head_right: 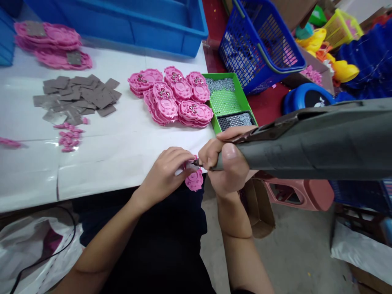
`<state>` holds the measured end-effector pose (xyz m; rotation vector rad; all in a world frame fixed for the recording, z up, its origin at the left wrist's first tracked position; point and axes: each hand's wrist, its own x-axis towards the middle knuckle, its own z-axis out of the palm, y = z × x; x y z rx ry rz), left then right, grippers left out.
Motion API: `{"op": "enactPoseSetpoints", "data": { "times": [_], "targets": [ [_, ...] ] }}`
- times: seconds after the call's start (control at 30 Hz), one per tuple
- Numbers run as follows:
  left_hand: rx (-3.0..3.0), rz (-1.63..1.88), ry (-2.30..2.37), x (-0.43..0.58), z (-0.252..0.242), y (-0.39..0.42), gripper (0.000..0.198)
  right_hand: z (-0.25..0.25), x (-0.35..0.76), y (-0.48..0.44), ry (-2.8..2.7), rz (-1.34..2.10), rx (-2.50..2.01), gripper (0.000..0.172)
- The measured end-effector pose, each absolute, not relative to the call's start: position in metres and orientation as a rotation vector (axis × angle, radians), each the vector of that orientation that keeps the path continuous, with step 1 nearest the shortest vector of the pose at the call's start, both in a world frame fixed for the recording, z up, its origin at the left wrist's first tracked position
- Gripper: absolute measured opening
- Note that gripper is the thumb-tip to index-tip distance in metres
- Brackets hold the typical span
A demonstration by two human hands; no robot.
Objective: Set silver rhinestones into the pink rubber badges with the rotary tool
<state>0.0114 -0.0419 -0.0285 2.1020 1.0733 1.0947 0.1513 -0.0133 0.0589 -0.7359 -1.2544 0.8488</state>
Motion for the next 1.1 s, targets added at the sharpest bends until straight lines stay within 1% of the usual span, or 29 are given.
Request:
{"op": "enactPoseSetpoints", "data": {
  "times": [0.1,0.17,0.33,0.43,0.6,0.77,0.83,0.9,0.97,1.03,1.1],
  "targets": [
    [2.150,0.984,1.117,0.012,-0.027,-0.043,0.030,0.056,0.148,-0.012,-1.216,0.842,-0.726,0.006],
    [2.179,0.935,1.151,0.013,-0.027,-0.044,0.033,0.054,0.144,-0.011,-1.199,0.853,-0.743,0.005],
    [2.187,0.897,1.171,0.015,-0.025,-0.043,0.029,0.053,0.138,-0.010,-1.238,0.858,-0.777,0.006],
    [2.187,0.887,1.181,0.016,-0.024,-0.042,0.029,0.053,0.139,-0.008,-1.237,0.855,-0.808,0.005],
    [2.190,0.855,1.198,0.016,-0.022,-0.042,0.032,0.051,0.139,-0.003,-1.238,0.916,-0.837,0.014],
    [2.194,0.819,1.225,0.016,-0.023,-0.041,0.024,0.046,0.131,0.002,-1.273,1.021,-0.811,0.024],
    [2.174,0.810,1.241,0.016,-0.023,-0.040,0.025,0.047,0.133,0.005,-1.322,1.117,-0.777,0.027],
    [2.134,0.825,1.241,0.017,-0.023,-0.040,0.032,0.048,0.138,0.008,-1.381,1.263,-0.700,0.026],
    [2.084,0.854,1.234,0.017,-0.023,-0.040,0.045,0.050,0.143,0.010,-1.409,1.344,-0.613,0.021],
    [2.046,0.875,1.222,0.017,-0.023,-0.040,0.056,0.050,0.145,0.009,-1.382,1.297,-0.591,0.016],
    [2.032,0.884,1.209,0.017,-0.024,-0.041,0.065,0.048,0.142,0.006,-1.311,1.183,-0.650,0.015]
  ]
}}
